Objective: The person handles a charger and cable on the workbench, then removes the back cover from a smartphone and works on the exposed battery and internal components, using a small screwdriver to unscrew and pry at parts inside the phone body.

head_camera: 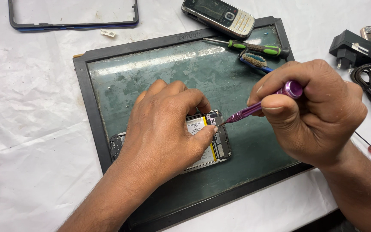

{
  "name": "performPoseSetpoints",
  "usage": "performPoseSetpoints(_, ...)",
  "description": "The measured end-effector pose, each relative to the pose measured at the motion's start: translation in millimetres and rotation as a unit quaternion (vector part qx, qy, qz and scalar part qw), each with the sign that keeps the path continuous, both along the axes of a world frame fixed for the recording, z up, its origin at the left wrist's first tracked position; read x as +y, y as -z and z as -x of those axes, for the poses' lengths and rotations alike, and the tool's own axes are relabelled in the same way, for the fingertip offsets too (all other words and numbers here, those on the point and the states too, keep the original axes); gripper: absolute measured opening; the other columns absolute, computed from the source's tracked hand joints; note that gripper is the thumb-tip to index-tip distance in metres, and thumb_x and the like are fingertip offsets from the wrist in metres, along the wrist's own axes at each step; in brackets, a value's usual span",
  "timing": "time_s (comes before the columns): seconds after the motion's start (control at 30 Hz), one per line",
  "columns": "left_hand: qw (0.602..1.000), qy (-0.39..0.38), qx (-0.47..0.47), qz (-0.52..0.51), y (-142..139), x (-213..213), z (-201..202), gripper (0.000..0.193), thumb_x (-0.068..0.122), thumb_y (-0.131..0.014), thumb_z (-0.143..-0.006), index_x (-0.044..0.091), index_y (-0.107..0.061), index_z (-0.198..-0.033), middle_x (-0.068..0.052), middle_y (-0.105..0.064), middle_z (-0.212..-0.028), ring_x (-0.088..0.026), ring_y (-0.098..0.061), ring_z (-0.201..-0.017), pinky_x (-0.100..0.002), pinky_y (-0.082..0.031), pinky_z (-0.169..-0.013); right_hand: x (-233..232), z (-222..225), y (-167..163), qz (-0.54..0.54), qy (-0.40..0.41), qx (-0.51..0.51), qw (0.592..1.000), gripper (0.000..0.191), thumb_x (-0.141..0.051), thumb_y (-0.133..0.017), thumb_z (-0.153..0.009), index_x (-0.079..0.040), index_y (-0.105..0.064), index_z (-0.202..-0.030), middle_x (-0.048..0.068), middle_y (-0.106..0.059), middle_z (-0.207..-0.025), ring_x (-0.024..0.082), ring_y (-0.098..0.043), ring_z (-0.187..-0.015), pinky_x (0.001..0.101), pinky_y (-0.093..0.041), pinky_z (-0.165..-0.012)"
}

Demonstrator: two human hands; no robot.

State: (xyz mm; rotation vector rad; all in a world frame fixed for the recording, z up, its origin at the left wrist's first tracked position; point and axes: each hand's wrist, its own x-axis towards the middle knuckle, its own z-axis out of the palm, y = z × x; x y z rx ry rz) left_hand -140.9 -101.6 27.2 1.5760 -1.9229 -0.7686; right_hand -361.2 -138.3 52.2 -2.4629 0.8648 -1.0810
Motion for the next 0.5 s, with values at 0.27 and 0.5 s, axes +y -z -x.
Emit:
performPoseSetpoints(0.27, 1.0, 0.002, -0.01, -0.011, 2, 0, 0, 0.026, 0.03, -0.087, -0.069, 0.017, -0.078, -0.089, -0.001, -0.064, -0.077, -0.022, -0.058, -0.083, -0.046, -0.046, -0.083, 1, 0, -3, -0.015, 0.006, 0.014, 1.0, 0.04, -0.038, -0.058, -0.108, 0.002, -0.062, -0.102, 0.007, -0.071, -0.082, 0.003, -0.062, -0.057, 0.0151, -0.046, -0.048)
performPoseSetpoints(0.5, 0.999, 0.034, 0.028, 0.007, -2, 7, 3, 0.022, 0.022, -0.084, -0.072, 0.014, -0.076, -0.091, -0.004, -0.063, -0.081, -0.021, -0.059, -0.086, -0.045, -0.046, -0.083, 6, 0, -14, -0.133, -0.058, -0.029, 0.989, 0.039, -0.034, -0.058, -0.106, 0.002, -0.064, -0.12, 0.006, -0.062, -0.101, 0.004, -0.065, -0.071, 0.0152, -0.056, -0.057)
